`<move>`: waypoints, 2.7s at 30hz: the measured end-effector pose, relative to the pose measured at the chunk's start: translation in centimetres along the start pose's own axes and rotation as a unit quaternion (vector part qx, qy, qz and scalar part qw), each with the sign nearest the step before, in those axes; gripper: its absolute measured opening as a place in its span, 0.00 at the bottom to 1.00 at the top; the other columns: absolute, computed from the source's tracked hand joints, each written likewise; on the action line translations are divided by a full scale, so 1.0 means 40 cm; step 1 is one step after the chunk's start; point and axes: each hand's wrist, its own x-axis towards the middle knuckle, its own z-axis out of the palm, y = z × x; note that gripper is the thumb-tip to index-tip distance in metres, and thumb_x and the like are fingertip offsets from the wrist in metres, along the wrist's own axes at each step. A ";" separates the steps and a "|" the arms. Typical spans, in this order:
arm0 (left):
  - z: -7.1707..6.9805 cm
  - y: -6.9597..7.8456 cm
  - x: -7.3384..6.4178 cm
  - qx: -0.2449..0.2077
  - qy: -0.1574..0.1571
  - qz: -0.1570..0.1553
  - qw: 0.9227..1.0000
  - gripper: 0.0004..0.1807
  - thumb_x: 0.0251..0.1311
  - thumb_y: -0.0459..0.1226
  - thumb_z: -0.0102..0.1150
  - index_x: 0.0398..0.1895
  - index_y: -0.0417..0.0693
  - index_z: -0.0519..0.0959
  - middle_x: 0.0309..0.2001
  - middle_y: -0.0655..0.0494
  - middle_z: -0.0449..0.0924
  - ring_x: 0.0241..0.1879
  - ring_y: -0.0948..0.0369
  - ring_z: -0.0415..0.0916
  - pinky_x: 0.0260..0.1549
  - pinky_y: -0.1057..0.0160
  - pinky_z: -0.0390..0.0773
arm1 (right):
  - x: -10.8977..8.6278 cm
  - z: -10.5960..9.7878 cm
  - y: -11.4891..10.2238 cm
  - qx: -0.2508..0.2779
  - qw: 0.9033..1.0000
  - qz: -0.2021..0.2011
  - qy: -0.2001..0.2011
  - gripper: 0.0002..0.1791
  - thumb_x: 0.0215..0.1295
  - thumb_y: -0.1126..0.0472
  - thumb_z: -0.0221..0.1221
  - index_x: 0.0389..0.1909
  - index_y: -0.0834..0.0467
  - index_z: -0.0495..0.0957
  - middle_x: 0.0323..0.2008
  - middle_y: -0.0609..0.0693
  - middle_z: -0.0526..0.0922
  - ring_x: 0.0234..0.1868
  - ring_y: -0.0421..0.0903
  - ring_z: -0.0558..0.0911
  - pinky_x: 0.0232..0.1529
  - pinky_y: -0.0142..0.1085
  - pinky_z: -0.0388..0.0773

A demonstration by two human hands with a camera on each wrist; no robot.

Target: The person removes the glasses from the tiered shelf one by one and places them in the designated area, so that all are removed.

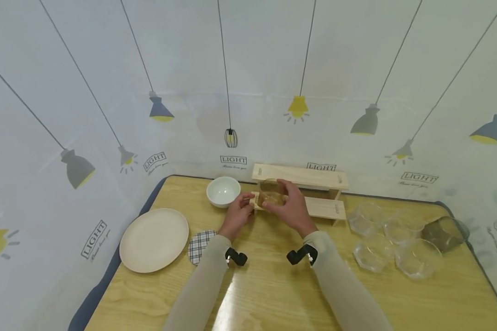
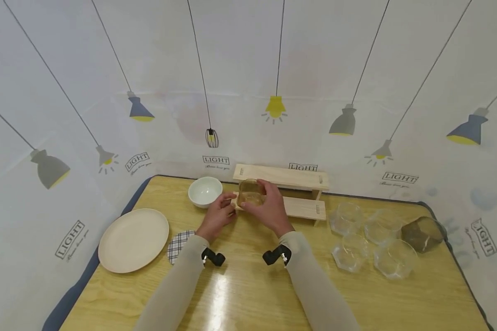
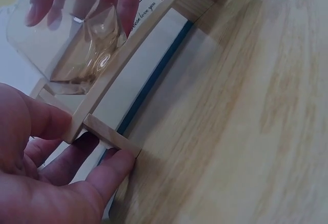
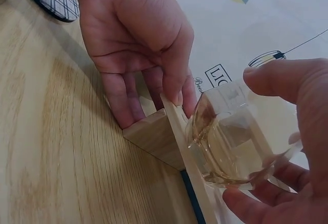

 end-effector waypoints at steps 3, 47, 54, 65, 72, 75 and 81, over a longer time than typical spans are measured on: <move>0.000 -0.003 -0.003 0.002 0.002 0.001 1.000 0.18 0.78 0.31 0.51 0.66 0.48 0.75 0.68 0.41 0.76 0.60 0.54 0.76 0.57 0.52 0.83 | -0.019 -0.008 0.000 0.004 1.000 -0.004 -0.001 0.46 0.61 0.50 0.77 0.77 0.54 0.66 0.66 0.59 0.74 0.69 0.59 0.75 0.67 0.56 0.79; 0.006 -0.001 0.000 -0.013 0.012 -0.003 1.000 0.17 0.76 0.30 0.52 0.64 0.46 0.76 0.64 0.41 0.77 0.53 0.56 0.78 0.52 0.55 0.84 | -0.400 -0.409 -0.026 -0.035 0.981 -0.145 0.124 0.49 0.43 0.80 0.78 0.71 0.61 0.75 0.49 0.49 0.83 0.52 0.34 0.83 0.45 0.22 0.84; 0.008 0.005 0.000 -0.021 0.007 -0.009 1.000 0.18 0.77 0.30 0.51 0.65 0.47 0.75 0.68 0.41 0.75 0.59 0.53 0.77 0.63 0.46 0.81 | -0.444 -0.498 0.001 -0.057 0.982 -0.096 0.150 0.49 0.44 0.83 0.75 0.73 0.62 0.73 0.51 0.42 0.83 0.52 0.33 0.83 0.46 0.21 0.83; -0.003 -0.004 0.000 -0.029 -0.006 -0.011 1.000 0.18 0.78 0.30 0.51 0.68 0.46 0.74 0.70 0.40 0.72 0.65 0.50 0.75 0.67 0.44 0.78 | -0.488 -0.603 0.054 -0.098 0.965 -0.013 0.243 0.43 0.47 0.82 0.75 0.69 0.62 0.77 0.50 0.35 0.82 0.48 0.28 0.81 0.40 0.15 0.78; -0.012 -0.012 -0.009 -0.029 0.002 -0.011 1.000 0.18 0.79 0.31 0.51 0.68 0.48 0.75 0.72 0.41 0.72 0.67 0.48 0.75 0.68 0.43 0.77 | -0.499 -0.649 0.105 -0.077 0.944 0.095 0.307 0.39 0.58 0.76 0.73 0.72 0.53 0.76 0.48 0.28 0.80 0.49 0.25 0.78 0.41 0.13 0.77; -0.012 -0.012 -0.005 -0.026 0.001 -0.007 1.000 0.18 0.79 0.32 0.52 0.68 0.49 0.75 0.72 0.42 0.73 0.65 0.50 0.76 0.66 0.44 0.79 | -0.512 -0.669 0.121 -0.062 0.936 0.153 0.311 0.38 0.66 0.70 0.70 0.75 0.47 0.72 0.49 0.26 0.76 0.46 0.23 0.76 0.40 0.12 0.75; -0.004 -0.005 0.001 -0.030 0.001 0.008 1.000 0.18 0.79 0.31 0.52 0.67 0.47 0.75 0.72 0.41 0.73 0.65 0.50 0.76 0.64 0.45 0.80 | -0.527 -0.703 0.154 -0.113 0.912 0.218 0.328 0.41 0.75 0.58 0.64 0.83 0.37 0.58 0.50 0.16 0.64 0.57 0.20 0.67 0.62 0.22 0.69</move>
